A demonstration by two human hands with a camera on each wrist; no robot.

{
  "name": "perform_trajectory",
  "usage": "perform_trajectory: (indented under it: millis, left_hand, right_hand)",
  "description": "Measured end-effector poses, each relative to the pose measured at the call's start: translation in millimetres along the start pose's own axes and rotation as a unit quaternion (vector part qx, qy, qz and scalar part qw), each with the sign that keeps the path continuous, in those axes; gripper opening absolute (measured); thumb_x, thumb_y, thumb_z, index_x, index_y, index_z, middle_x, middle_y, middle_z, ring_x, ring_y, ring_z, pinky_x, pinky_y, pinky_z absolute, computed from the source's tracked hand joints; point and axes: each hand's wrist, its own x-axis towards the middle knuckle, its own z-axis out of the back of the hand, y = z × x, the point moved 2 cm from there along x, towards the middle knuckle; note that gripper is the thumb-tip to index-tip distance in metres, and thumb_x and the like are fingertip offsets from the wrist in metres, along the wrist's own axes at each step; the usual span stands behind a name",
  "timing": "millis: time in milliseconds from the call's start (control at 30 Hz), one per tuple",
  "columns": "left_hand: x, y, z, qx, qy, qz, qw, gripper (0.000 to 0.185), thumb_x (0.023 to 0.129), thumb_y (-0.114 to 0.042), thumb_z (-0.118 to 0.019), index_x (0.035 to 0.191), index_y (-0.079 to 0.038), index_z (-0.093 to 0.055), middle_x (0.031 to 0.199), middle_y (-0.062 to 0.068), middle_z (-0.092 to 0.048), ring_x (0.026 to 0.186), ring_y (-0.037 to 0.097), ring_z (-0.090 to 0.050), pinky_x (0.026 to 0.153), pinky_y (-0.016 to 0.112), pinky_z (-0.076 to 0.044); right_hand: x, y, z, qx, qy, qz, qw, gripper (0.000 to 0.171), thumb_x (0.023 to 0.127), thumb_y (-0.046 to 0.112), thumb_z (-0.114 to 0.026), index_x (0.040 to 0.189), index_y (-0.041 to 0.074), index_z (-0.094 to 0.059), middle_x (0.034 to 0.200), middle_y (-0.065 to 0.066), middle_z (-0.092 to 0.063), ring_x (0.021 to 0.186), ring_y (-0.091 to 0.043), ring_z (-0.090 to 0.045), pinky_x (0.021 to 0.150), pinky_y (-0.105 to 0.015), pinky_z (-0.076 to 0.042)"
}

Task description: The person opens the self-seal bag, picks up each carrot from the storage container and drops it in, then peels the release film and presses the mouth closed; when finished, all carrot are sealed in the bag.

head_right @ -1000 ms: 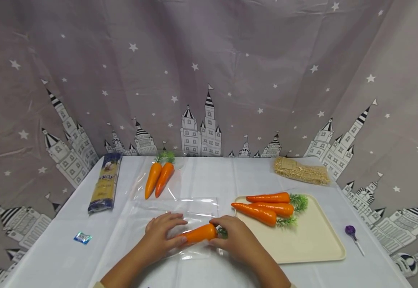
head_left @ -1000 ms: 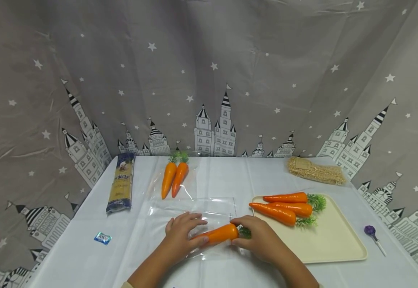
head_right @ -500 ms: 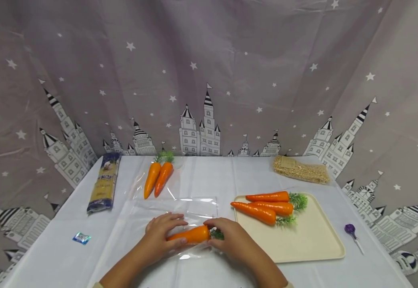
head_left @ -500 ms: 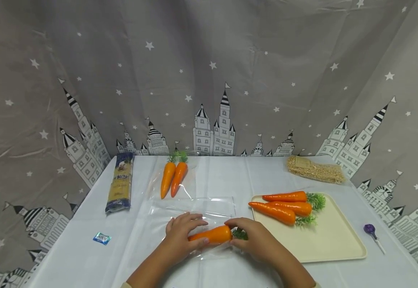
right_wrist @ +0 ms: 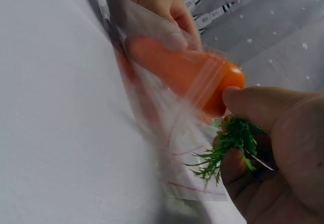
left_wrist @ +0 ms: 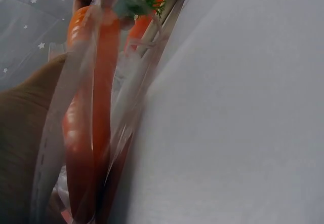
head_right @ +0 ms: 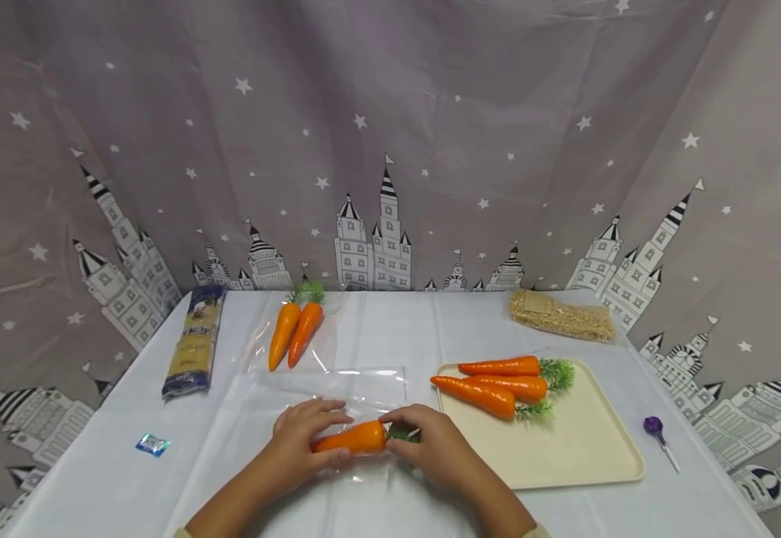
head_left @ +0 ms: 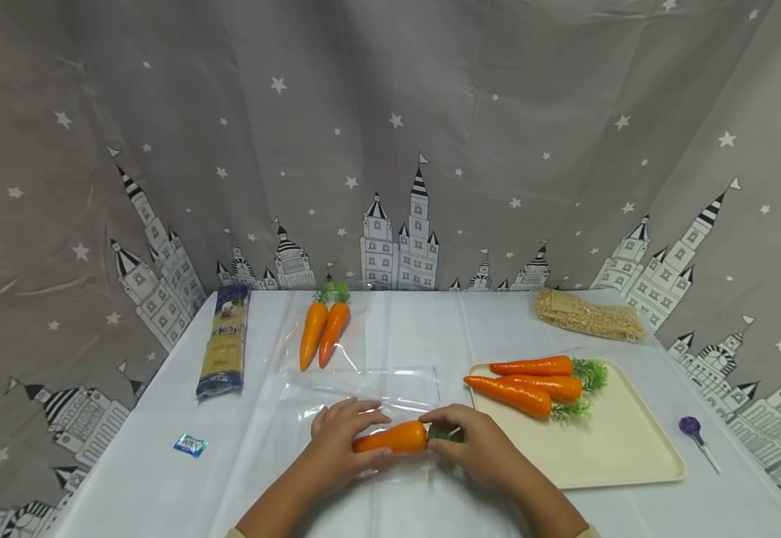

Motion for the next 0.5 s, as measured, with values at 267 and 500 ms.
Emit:
perform_trajectory:
  millis: [267,500]
  left_hand:
    - [-2.1,-4.8,0.3,0.009,-0.013,-0.021,0.9996,0.048,0.084,-0.060,-0.080,0.124,-0.035,-0.073,0.146,-0.006,-0.062,0.147,0.039,-0.042,0.115,0.080,-0.013]
    - [-4.5,-7.2,0.2,0.023,-0.039,-0.042,0.9981,0.045,0.084,-0.056,-0.082,0.123,-0.033,-0.074,0.142,-0.005,-0.064,0.144,0.037,-0.044,0.116,0.076,-0.017]
  right_hand:
    - [0.9,-1.1,-2.7,-0.017,0.013,0.014,1.000,0.031,0.096,0.034,-0.077,0.127,0.033,-0.075,0.117,0.012,-0.075,0.102,-0.005,-0.065,0.089,-0.030,-0.056]
    - [0.4,-2.8,-7.3,-0.022,0.028,0.013,0.999,0.031,0.097,0.034,-0.075,0.128,0.035,-0.075,0.123,0.016,-0.074,0.112,-0.007,-0.066,0.098,-0.040,-0.056]
